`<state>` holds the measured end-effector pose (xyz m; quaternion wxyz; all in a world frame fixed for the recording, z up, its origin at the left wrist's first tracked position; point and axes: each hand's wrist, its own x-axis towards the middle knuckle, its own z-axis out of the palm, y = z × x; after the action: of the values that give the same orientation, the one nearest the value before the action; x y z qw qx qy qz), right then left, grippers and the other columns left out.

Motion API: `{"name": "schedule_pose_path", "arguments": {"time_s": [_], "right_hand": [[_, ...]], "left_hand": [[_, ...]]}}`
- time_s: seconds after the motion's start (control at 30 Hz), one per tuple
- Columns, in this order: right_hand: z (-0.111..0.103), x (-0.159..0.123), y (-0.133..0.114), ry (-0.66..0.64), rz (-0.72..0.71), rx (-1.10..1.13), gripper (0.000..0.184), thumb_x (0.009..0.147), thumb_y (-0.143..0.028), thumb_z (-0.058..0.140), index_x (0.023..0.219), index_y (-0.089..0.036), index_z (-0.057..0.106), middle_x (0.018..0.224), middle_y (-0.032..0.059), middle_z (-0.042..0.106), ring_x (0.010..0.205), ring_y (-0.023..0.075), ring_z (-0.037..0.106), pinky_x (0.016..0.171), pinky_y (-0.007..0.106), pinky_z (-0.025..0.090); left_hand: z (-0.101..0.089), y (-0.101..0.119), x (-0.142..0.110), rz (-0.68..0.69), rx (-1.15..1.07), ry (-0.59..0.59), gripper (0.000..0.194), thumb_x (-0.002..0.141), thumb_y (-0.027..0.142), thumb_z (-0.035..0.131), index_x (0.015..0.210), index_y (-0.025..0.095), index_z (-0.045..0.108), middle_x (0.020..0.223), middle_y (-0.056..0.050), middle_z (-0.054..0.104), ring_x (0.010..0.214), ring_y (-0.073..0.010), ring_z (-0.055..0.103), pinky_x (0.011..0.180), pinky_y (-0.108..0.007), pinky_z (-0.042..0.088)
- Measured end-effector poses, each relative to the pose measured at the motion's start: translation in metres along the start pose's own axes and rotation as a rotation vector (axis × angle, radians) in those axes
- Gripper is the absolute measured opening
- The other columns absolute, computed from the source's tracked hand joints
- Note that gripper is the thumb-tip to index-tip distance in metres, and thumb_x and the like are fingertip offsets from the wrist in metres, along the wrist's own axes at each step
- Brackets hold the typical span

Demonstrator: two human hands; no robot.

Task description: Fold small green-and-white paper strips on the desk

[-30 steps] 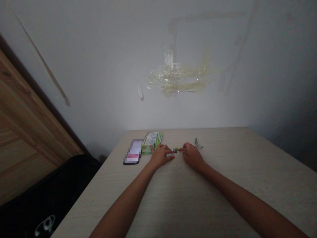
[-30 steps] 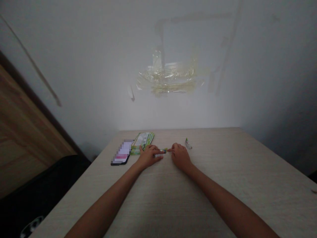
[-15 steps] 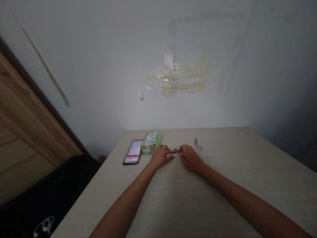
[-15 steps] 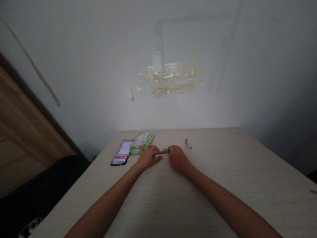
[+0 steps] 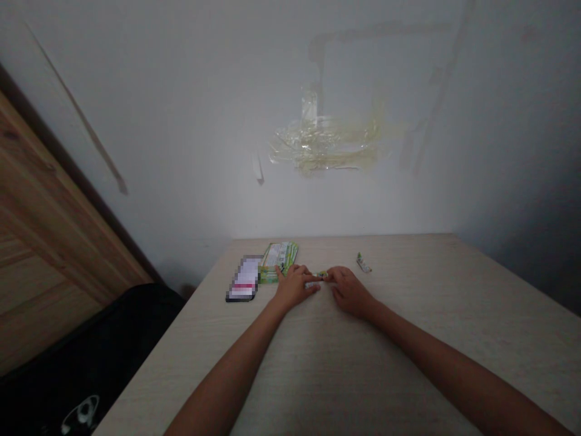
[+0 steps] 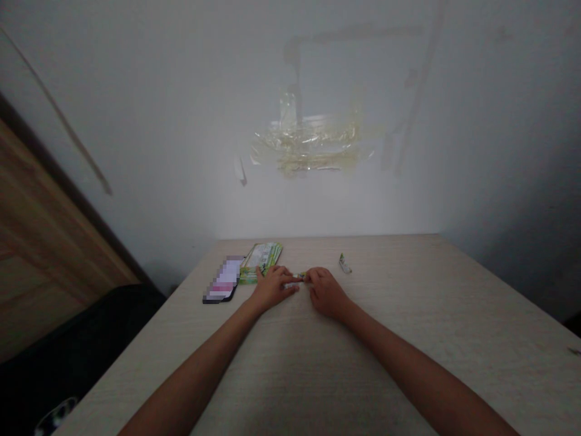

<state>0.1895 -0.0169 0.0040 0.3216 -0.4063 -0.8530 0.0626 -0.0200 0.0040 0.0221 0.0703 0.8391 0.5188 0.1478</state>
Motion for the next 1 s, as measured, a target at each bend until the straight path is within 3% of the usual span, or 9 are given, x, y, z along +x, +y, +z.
{"name": "schedule_pose_path", "arguments": {"time_s": [0.43,0.63,1.0], "right_hand": [[0.007,-0.003,0.012,0.039,0.048,0.019,0.040,0.069,-0.003,0.048,0.105,-0.018,0.052,0.110,0.0114,0.060,0.109,0.0247,0.053,0.099,0.044,0.041],[0.004,-0.002,0.018,0.166,0.188,0.074,0.037,0.073,-0.006,0.048,0.109,-0.018,0.049,0.105,0.0101,0.064,0.105,0.0235,0.057,0.096,0.043,0.043],[0.008,-0.001,0.015,0.069,0.108,-0.084,0.024,0.077,-0.010,0.051,0.100,-0.017,0.052,0.103,0.0103,0.061,0.102,0.0235,0.055,0.096,0.040,0.041]], "left_hand": [[0.002,-0.002,0.000,-0.010,0.007,0.007,0.029,0.085,0.055,0.058,0.114,0.052,0.063,0.118,0.001,0.061,0.123,-0.0291,0.041,0.104,-0.077,-0.003],[0.001,-0.002,0.000,-0.004,0.001,-0.009,0.031,0.084,0.055,0.059,0.115,0.051,0.063,0.119,0.000,0.060,0.124,-0.0301,0.040,0.104,-0.077,-0.001],[0.004,-0.004,0.000,0.011,-0.006,0.009,0.030,0.085,0.055,0.058,0.114,0.051,0.063,0.119,0.001,0.060,0.124,-0.0291,0.041,0.102,-0.078,-0.002]]}}
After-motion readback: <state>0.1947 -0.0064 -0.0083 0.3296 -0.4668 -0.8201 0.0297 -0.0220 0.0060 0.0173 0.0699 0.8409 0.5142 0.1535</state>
